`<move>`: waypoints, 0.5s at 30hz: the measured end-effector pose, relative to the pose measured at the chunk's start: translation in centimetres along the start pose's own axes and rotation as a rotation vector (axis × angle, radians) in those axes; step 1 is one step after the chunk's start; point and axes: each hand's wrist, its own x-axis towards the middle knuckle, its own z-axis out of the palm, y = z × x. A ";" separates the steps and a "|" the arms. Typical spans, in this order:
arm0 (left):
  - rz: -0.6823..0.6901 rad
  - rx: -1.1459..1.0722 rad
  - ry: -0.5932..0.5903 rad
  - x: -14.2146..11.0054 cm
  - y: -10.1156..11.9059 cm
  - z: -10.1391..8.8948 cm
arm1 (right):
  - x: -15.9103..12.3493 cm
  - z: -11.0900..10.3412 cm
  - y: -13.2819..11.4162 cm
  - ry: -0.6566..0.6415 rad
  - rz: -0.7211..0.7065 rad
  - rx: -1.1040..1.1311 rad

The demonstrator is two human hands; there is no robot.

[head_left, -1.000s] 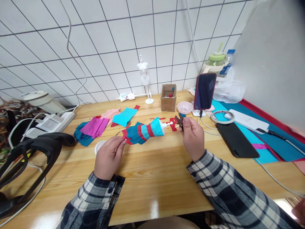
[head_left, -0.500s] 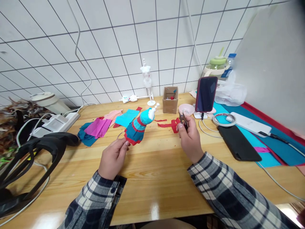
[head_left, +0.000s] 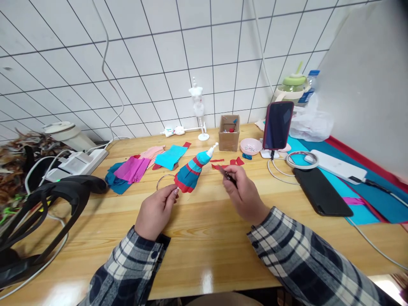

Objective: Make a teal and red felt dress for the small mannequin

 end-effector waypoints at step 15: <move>0.088 0.034 0.005 -0.5 0.9 0.5 | -0.4 1.0 0.1 -0.106 0.142 0.107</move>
